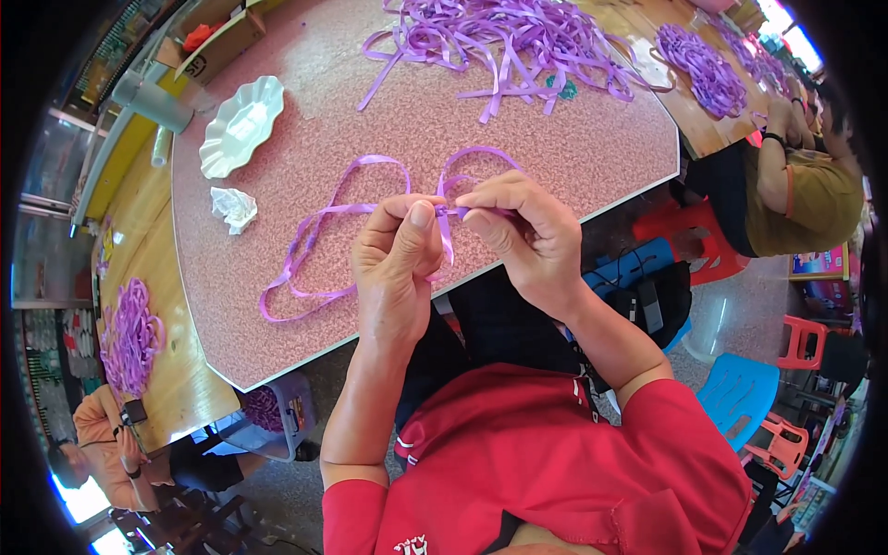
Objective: Braiding or knotting long purple ribbons into decorative loops while sitting at a workspace.
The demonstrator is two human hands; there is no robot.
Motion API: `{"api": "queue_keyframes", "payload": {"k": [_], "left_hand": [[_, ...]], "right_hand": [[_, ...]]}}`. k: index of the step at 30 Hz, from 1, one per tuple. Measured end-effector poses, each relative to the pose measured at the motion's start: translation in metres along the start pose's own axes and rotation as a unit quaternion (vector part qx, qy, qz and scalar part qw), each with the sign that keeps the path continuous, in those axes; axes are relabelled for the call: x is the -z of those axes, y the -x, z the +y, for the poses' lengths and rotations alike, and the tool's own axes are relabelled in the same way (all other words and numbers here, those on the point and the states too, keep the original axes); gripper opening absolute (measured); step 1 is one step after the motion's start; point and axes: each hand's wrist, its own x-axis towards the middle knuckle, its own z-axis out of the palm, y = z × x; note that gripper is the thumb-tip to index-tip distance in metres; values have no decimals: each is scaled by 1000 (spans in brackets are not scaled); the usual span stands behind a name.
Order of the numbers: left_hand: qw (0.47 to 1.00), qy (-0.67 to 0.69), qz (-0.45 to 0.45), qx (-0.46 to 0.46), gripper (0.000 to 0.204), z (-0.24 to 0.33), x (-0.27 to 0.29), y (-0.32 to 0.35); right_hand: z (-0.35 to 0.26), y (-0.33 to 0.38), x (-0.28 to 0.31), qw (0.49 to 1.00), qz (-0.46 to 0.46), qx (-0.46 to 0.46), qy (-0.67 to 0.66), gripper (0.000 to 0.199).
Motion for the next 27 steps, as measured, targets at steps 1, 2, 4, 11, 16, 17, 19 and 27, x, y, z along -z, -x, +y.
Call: {"api": "queue_keyframes", "payload": {"k": [1,2,4,11,16,17,19,27], "left_hand": [[1000,1,-1,0,19,-1,-1,1],[1000,0,-3,5,18,-2,-1,1],[1000,-2,-5,9,18,-2,-1,3],[1000,-21,-7,5,17,-3,0,7],[1000,-28,-14,4,17,-1,0,8],[999,-22,-18,17,16,0,-1,8],[999,-16,-23,28,16,0,-2,8],[996,50,-15,69,18,-4,-5,7]], "right_hand": [[0,0,0,1000,0,0,1,12],[1,1,-1,1000,1,13,5,13],[0,1,-2,1000,3,26,9,15],[-2,2,-1,998,-1,46,36,14],[-7,2,6,999,-36,3,-1,14],[-6,3,7,999,-34,-25,-28,14],[-6,3,8,997,-31,-52,-55,13],[-11,5,7,999,-25,-29,2,13]]}}
